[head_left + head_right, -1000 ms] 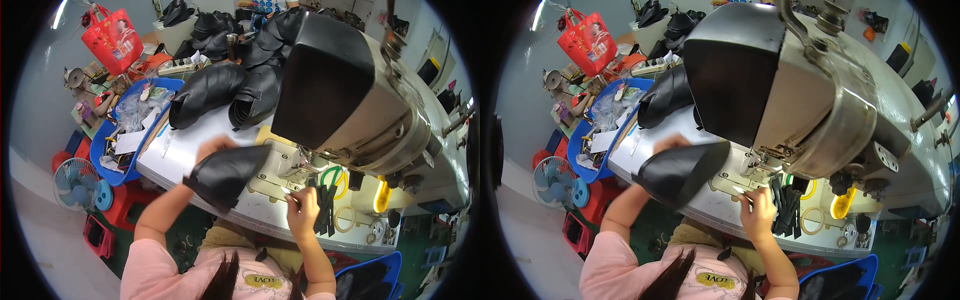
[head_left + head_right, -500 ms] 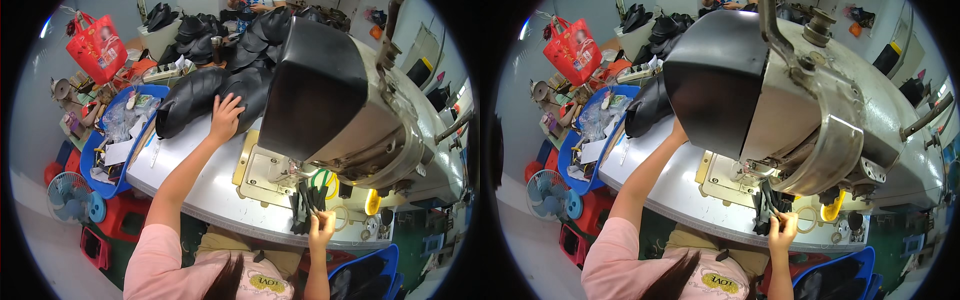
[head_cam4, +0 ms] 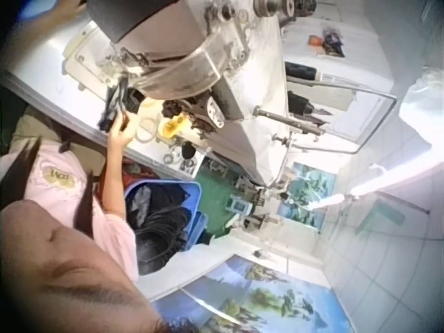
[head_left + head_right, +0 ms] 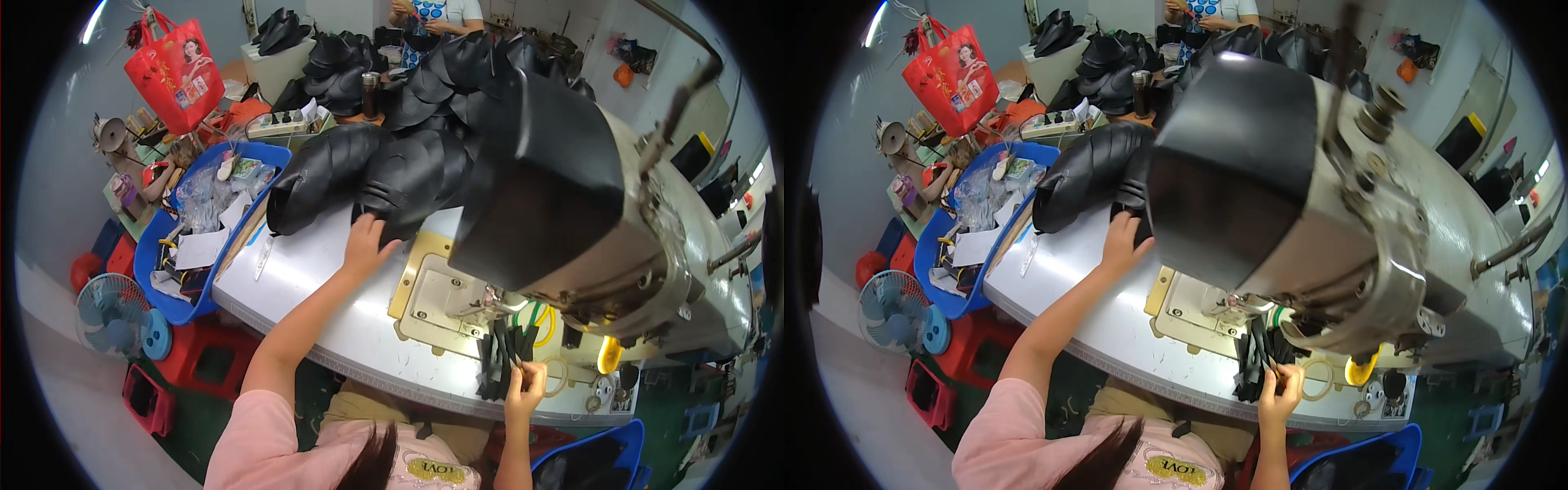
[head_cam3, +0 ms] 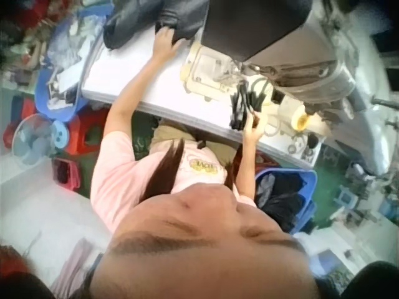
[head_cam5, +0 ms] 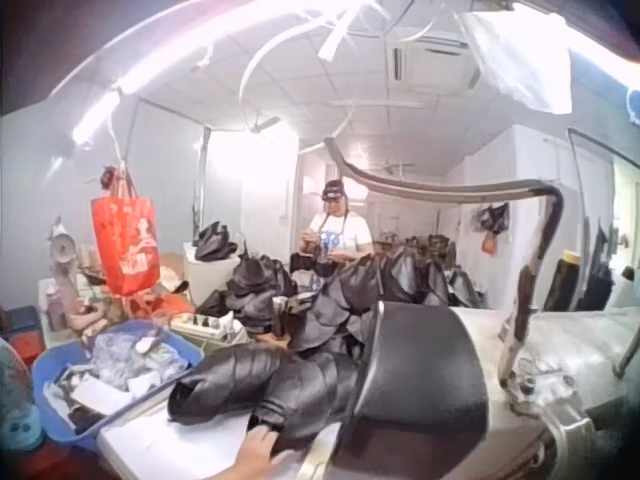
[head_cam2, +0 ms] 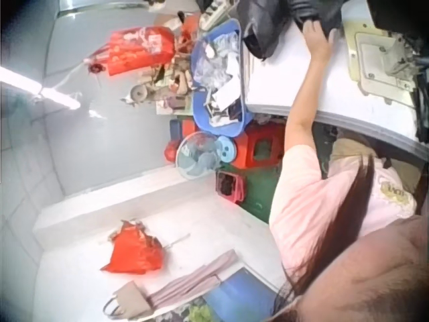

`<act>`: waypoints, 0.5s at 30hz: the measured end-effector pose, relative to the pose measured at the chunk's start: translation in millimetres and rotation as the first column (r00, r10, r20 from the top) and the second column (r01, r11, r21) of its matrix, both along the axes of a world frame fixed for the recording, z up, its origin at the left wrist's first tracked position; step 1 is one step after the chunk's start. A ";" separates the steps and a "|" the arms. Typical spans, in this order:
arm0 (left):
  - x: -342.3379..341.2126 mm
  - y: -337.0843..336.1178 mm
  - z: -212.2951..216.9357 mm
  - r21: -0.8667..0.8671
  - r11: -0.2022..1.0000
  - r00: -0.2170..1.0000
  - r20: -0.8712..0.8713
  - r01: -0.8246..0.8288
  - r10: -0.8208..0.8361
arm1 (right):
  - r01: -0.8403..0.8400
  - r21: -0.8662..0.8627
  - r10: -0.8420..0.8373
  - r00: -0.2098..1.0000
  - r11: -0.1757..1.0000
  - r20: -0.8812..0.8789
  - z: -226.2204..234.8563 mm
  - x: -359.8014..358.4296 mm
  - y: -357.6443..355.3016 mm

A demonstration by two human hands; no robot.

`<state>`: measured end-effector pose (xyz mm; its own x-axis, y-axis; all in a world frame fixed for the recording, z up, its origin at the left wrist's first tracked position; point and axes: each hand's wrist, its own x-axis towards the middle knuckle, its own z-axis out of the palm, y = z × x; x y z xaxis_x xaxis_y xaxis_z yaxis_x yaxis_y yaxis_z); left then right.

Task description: The person uses a sewing machine to stitch black leather-like shoe parts. They repeatedly pick up a shoe upper, align a strip of material, sew it under the machine's needle, and trim the excess thread with scissors. The process is repeated for multiple shoe parts throughout the clip.

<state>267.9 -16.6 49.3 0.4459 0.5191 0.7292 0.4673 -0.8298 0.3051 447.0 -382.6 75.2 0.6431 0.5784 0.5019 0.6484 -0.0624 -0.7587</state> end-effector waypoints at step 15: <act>66.3 29.7 9.6 0.018 0.979 0.978 -0.060 0.203 -0.202 | 0.358 -0.253 -0.342 0.934 0.899 0.107 -1.0 -5.7 -43.2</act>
